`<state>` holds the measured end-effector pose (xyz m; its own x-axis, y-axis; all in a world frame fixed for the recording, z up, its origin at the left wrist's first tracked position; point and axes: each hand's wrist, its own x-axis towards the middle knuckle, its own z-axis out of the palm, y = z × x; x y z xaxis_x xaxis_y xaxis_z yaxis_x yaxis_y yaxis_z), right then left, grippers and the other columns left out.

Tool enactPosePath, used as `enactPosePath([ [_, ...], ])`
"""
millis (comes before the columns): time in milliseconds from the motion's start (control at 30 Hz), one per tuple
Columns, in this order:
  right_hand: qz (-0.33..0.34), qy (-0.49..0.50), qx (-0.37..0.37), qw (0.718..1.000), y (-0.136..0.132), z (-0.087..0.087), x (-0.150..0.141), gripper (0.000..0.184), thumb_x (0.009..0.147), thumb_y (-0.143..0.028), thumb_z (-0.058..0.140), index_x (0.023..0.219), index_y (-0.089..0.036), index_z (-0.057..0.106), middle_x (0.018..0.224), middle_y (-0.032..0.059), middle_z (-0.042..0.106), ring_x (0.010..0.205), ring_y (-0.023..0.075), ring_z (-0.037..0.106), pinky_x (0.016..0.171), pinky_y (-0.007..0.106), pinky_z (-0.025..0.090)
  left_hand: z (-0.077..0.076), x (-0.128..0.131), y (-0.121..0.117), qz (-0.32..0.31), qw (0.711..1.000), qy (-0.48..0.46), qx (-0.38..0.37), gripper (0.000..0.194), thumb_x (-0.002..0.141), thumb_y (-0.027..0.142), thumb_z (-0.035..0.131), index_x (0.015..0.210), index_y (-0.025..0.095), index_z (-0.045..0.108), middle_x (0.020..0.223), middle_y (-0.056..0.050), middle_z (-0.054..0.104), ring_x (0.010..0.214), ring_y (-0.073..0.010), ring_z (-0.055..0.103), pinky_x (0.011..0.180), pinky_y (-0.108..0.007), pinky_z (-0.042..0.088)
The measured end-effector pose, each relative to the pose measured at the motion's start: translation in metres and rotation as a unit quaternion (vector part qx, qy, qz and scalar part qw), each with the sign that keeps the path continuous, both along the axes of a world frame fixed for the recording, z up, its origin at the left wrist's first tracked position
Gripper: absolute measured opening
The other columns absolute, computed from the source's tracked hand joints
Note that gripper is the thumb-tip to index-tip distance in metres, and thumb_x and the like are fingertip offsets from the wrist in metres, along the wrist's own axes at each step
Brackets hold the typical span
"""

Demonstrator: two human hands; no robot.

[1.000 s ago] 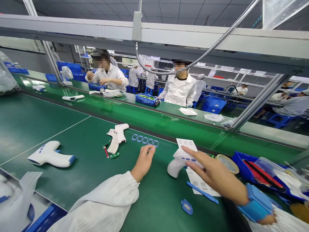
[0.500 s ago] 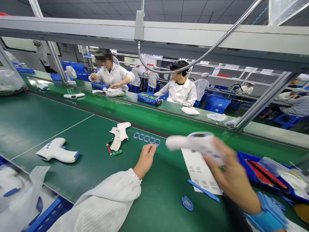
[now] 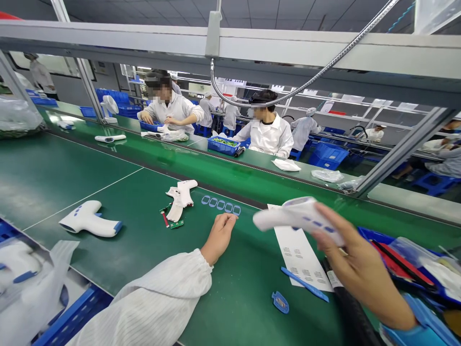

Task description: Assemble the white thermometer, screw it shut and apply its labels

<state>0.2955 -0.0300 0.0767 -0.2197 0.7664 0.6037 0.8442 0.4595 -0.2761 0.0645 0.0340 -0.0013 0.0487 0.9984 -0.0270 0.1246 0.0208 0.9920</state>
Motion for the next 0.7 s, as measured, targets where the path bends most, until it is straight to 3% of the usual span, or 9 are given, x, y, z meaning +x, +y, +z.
enactPosePath([
  [67,-0.008,0.032,0.042,0.999,0.0004,-0.0015,-0.0013,0.048,0.097,-0.039,0.040,0.143,-0.035,0.024,0.103,0.0060,0.057,0.066,0.0169,0.059,0.051,0.026,0.049,0.0003,0.0000,0.0000,-0.001,1.000,0.000,-0.001,0.025,0.090,0.033,0.038,0.092,0.021,0.060,0.114,-0.007,0.052,0.113,-0.0217,0.047,0.100,-0.032,0.034],
  [200,0.081,-0.095,-0.102,0.987,-0.0005,0.0009,-0.0013,0.043,0.097,-0.042,0.039,0.140,-0.037,0.032,0.092,0.0025,0.060,0.065,0.0173,0.059,0.053,0.027,0.051,0.0009,0.0004,-0.0004,-0.005,1.000,-0.002,-0.002,0.026,0.091,0.033,0.036,0.093,0.021,0.059,0.115,-0.007,0.051,0.114,-0.0223,0.047,0.099,-0.032,0.035],
  [233,0.064,-0.082,-0.097,0.990,-0.0012,0.0022,-0.0009,0.044,0.098,-0.041,0.037,0.141,-0.036,0.031,0.096,0.0039,0.060,0.069,0.0189,0.060,0.057,0.030,0.052,0.0010,0.0005,-0.0006,-0.006,1.000,-0.003,-0.001,0.026,0.091,0.032,0.036,0.094,0.021,0.059,0.115,-0.007,0.051,0.114,-0.0221,0.046,0.100,-0.033,0.035],
  [333,-0.013,0.008,0.020,1.000,-0.0029,0.0038,-0.0004,0.048,0.097,-0.040,0.037,0.143,-0.037,0.024,0.112,0.0076,0.056,0.085,0.0248,0.062,0.068,0.036,0.053,0.0011,0.0006,-0.0010,-0.010,1.000,-0.005,-0.002,0.025,0.091,0.031,0.036,0.095,0.021,0.059,0.115,-0.008,0.050,0.114,-0.0223,0.046,0.100,-0.034,0.034],
  [367,-0.007,-0.002,0.010,1.000,-0.0030,0.0032,-0.0005,0.048,0.097,-0.039,0.037,0.143,-0.037,0.022,0.110,0.0073,0.056,0.084,0.0247,0.062,0.067,0.036,0.053,0.0011,0.0005,-0.0011,-0.011,1.000,-0.005,-0.003,0.025,0.091,0.031,0.036,0.095,0.021,0.059,0.115,-0.008,0.050,0.114,-0.0226,0.046,0.100,-0.034,0.034],
  [467,0.074,-0.107,-0.133,0.983,-0.0024,0.0007,-0.0010,0.045,0.098,-0.039,0.034,0.142,-0.040,0.023,0.095,0.0043,0.059,0.073,0.0204,0.061,0.059,0.032,0.053,0.0006,0.0004,-0.0011,-0.012,1.000,-0.005,-0.006,0.026,0.091,0.031,0.035,0.095,0.021,0.059,0.115,-0.008,0.049,0.114,-0.0231,0.046,0.100,-0.035,0.035],
  [500,0.080,-0.112,-0.148,0.979,-0.0021,-0.0001,-0.0010,0.044,0.098,-0.040,0.034,0.142,-0.039,0.025,0.094,0.0043,0.059,0.074,0.0206,0.061,0.059,0.032,0.053,0.0005,0.0004,-0.0011,-0.013,1.000,-0.004,-0.006,0.026,0.091,0.032,0.035,0.095,0.021,0.059,0.115,-0.008,0.049,0.114,-0.0231,0.046,0.101,-0.035,0.034],
  [633,-0.030,0.033,0.010,0.999,-0.0013,-0.0038,0.0000,0.050,0.096,-0.043,0.038,0.144,-0.035,0.023,0.100,0.0067,0.058,0.088,0.0255,0.062,0.067,0.034,0.054,-0.0004,0.0007,-0.0013,-0.018,1.000,-0.004,-0.004,0.026,0.090,0.031,0.036,0.094,0.020,0.058,0.114,-0.009,0.049,0.115,-0.0231,0.045,0.102,-0.034,0.033],
  [700,-0.006,-0.010,-0.024,1.000,-0.0003,-0.0043,0.0001,0.050,0.097,-0.042,0.037,0.144,-0.036,0.021,0.094,0.0049,0.060,0.077,0.0220,0.063,0.059,0.030,0.054,-0.0010,0.0010,-0.0018,-0.021,1.000,-0.005,-0.006,0.026,0.090,0.031,0.036,0.092,0.019,0.058,0.114,-0.009,0.049,0.115,-0.0236,0.045,0.102,-0.035,0.033],
])
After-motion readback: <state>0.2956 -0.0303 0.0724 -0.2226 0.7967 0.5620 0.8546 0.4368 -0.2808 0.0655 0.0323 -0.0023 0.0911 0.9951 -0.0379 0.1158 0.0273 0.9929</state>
